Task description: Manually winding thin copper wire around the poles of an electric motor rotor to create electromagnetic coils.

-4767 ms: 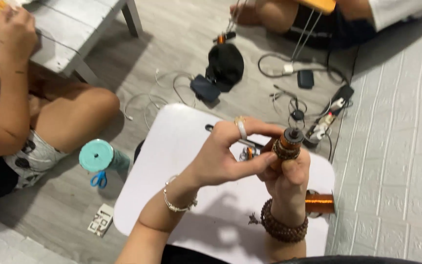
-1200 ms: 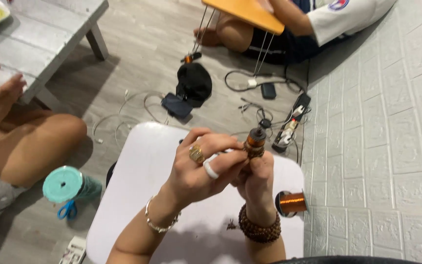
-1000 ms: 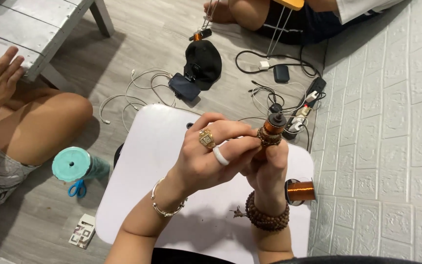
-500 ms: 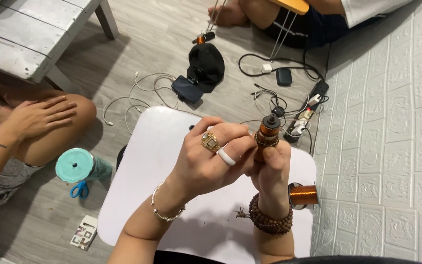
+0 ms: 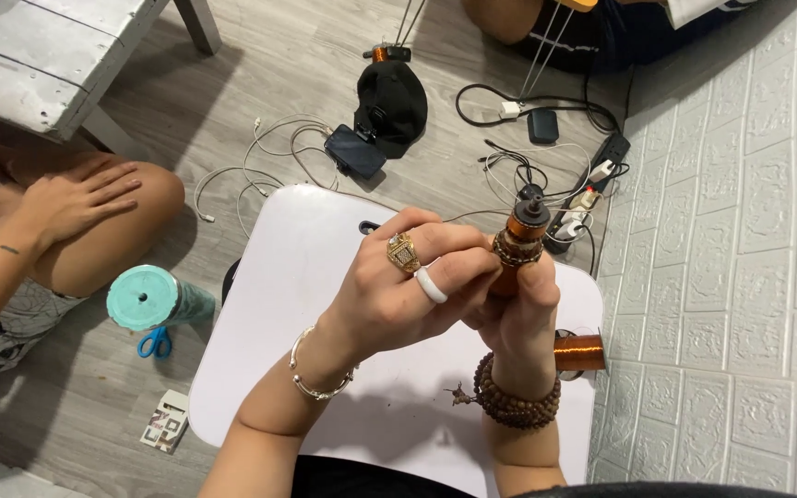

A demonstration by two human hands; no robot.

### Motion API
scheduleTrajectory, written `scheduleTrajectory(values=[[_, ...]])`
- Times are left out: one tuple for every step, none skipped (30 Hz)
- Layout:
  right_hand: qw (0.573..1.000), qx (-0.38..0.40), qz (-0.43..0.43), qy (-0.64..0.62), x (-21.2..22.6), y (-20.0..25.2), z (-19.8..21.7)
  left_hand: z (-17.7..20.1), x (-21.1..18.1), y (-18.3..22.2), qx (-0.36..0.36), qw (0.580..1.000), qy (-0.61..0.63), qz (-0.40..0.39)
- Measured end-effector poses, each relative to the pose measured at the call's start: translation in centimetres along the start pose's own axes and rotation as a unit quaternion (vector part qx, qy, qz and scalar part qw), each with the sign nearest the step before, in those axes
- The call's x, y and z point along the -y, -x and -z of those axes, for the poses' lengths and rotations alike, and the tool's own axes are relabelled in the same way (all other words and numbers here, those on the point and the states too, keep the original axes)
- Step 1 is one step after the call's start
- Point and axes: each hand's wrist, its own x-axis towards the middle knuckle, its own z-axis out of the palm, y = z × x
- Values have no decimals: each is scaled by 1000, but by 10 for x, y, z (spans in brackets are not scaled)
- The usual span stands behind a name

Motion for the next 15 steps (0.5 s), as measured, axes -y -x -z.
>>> scheduleTrajectory(values=[[1000, -1, 0, 0, 0, 0, 0, 0, 0, 0, 1, 1000, 1, 1], [1000, 10, -6, -20, 0, 0, 0, 0, 0, 0, 3, 1000, 3, 1], [999, 22, -11, -41, -1, 0, 0, 1, 0, 1, 4, 1000, 5, 1], [999, 21, -12, -41, -2, 3, 4, 1, 0, 0, 5, 1000, 5, 3], [997, 32, -30, -67, -3, 6, 8, 2, 1, 0, 9, 1000, 7, 0], [994, 43, -48, -93, -5, 9, 11, 4, 1, 0, 13, 1000, 9, -2], [994, 41, -50, -93, -7, 9, 12, 4, 1, 0, 14, 1000, 9, 1], [992, 50, -57, -101, -9, 9, 14, 5, 1, 0, 15, 1000, 1, -3], [990, 60, -65, -108, -10, 9, 15, 5, 0, -1, 17, 1000, -8, -6], [990, 59, -66, -109, -11, 10, 15, 5, 1, -1, 18, 1000, -8, -5], [989, 62, -65, -115, -11, 11, 15, 5, 1, 0, 15, 1000, -10, -9], [988, 67, -64, -120, -12, 11, 15, 5, 1, 0, 12, 1000, -11, -13], [988, 66, -65, -121, -11, 12, 16, 4, 1, 1, 12, 1000, -12, -12], [989, 67, -65, -114, -11, 12, 17, 3, 1, 2, 6, 1000, -9, -12], [990, 68, -65, -107, -10, 13, 19, 2, 1, 3, 1, 1000, -5, -11]])
